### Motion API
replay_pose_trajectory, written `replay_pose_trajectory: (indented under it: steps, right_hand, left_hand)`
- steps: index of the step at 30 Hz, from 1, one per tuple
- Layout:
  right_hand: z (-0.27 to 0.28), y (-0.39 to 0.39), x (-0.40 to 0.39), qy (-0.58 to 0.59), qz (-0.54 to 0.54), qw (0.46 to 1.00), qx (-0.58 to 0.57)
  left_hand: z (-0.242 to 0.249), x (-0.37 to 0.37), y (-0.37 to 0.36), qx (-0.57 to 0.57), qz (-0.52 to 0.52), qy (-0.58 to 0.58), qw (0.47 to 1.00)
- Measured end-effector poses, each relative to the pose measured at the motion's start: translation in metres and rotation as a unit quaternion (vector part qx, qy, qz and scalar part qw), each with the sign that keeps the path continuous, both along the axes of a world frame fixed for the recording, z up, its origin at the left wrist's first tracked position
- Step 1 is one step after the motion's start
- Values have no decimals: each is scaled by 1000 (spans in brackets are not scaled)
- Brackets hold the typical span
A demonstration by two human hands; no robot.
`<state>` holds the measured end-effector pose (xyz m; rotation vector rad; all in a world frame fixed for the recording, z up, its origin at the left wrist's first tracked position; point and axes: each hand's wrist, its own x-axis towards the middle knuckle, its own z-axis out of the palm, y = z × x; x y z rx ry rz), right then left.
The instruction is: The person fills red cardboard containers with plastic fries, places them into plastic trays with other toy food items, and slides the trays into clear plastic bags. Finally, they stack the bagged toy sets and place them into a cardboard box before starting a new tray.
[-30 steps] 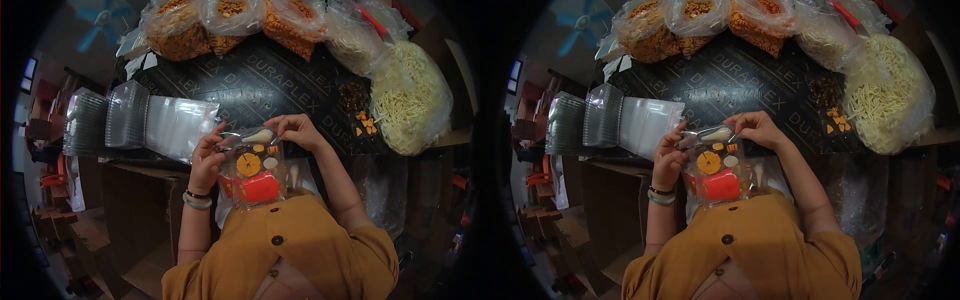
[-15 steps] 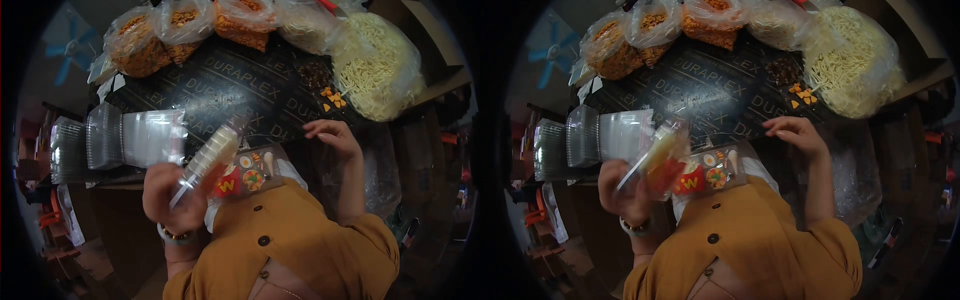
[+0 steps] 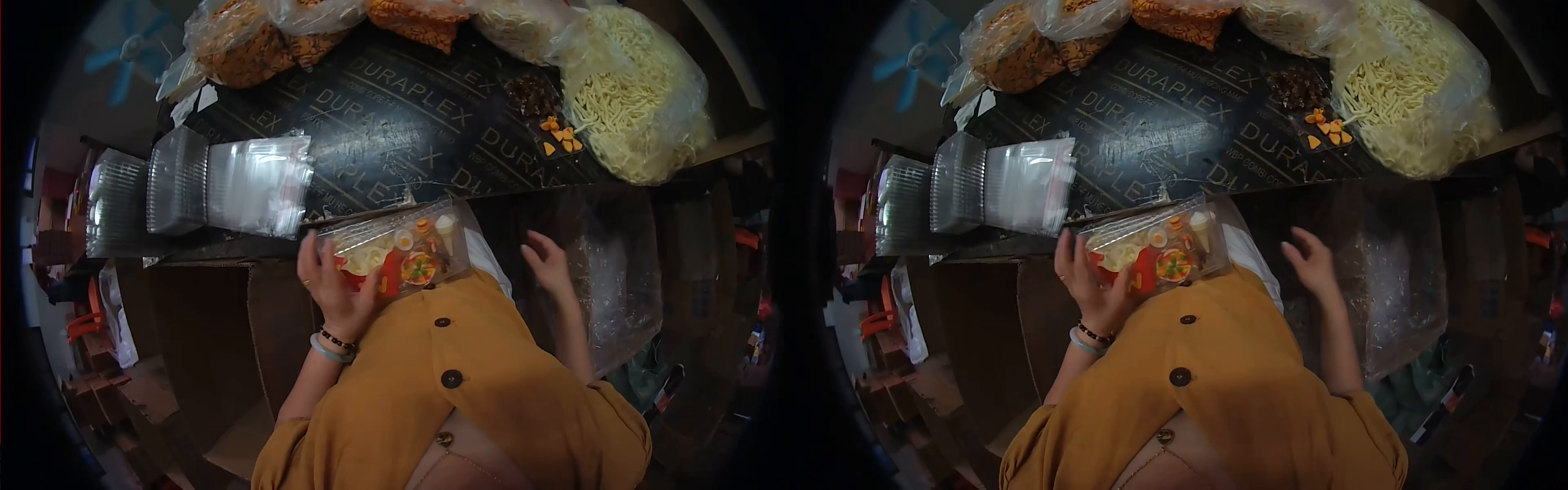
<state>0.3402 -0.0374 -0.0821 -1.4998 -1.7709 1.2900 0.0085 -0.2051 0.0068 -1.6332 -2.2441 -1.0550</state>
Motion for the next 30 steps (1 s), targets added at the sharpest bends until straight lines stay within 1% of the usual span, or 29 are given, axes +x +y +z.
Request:
replay_pose_trajectory:
  steps: [1, 2, 3, 4, 5, 6, 7, 8, 9, 10, 11, 12, 13, 14, 15, 16, 18, 19, 20, 21, 22, 23, 24, 25, 26, 27, 28, 29, 30]
  right_hand:
    - [4, -7, -37, 61, 38, 997, 6]
    - [13, -11, -70, 94, 65, 994, 6]
    - [19, -11, -97, 126, 93, 988, 7]
    - [15, -7, -116, 129, 103, 986, 5]
    - [8, -2, -134, 164, 135, 976, -43]
    - [4, -1, -148, 197, 168, 961, -93]
    - [6, -2, -159, 197, 182, 959, -95]
    - [10, -3, -168, 188, 170, 962, -100]
    - [13, -4, -175, 178, 158, 966, -106]
    - [13, -6, -182, 176, 174, 963, -108]
    - [14, -10, -187, 244, 157, 934, -209]
    - [14, -13, -192, 306, 137, 890, -309]
    - [11, -12, -195, 301, 155, 887, -315]
    - [5, -8, -196, 284, 173, 849, -411]
    - [0, -6, -196, 261, 188, 802, -503]
    - [-2, -7, -199, 252, 206, 796, -510]
    - [-6, -16, -202, 283, 229, 797, -482]
    - [-4, -19, -202, 275, 248, 789, -489]
    - [1, -22, -202, 258, 272, 822, -428]
    - [9, -25, -204, 244, 292, 851, -362]
    - [21, -30, -207, 241, 307, 846, -364]
    - [39, -34, -208, 266, 316, 835, -363]
    - [54, -38, -210, 289, 323, 825, -362]
    - [67, -41, -215, 285, 329, 824, -362]
    - [79, -45, -220, 329, 337, 828, -303]
    - [85, -47, -224, 373, 342, 828, -240]
    - [86, -40, -231, 374, 341, 831, -233]
    - [88, -29, -240, 394, 360, 836, -130]
    - [91, -17, -249, 408, 375, 832, -25]
  left_hand:
    - [-4, -1, -5, -4, 6, 4, 1000]
    - [-13, -5, -10, -28, 69, -80, 994]
    - [-25, -10, -15, -48, 133, -163, 976]
    - [-33, -20, -16, -118, 136, -195, 964]
    - [-40, -27, -16, -116, 148, -193, 963]
    - [-38, -35, -9, -89, 110, -402, 905]
    - [-37, -41, -4, -52, 64, -590, 803]
    - [-36, -46, -2, -43, 75, -590, 803]
    - [-37, -50, 0, -16, 48, -617, 785]
    - [-38, -52, 1, 12, 22, -641, 767]
    - [-38, -54, -3, 40, -4, -662, 748]
    - [-40, -51, -9, 51, 9, -661, 749]
    - [-43, -45, -18, 56, 21, -647, 760]
    - [-45, -40, -27, 61, 35, -634, 770]
    - [-45, -37, -37, 36, 39, -629, 776]
    - [-40, -31, -45, 49, 57, -625, 777]
    - [-29, -16, -64, 37, 74, -734, 674]
    - [-31, -11, -74, 43, 77, -750, 656]
    - [-32, -7, -84, 60, 91, -746, 657]
    - [-26, -4, -90, 68, 70, -736, 670]
    - [-14, -3, -92, 73, 46, -727, 682]
    - [-1, -7, -93, 39, 61, -678, 732]
    - [8, -13, -92, 49, 67, -678, 731]
    - [14, -20, -90, 84, 24, -618, 781]
    - [21, -28, -87, 115, -21, -553, 825]
    - [36, -36, -86, 118, -24, -554, 824]
    - [54, -48, -85, 91, -39, -491, 866]
    - [63, -60, -82, 64, -57, -423, 902]
    - [65, -72, -72, 100, -90, -381, 915]
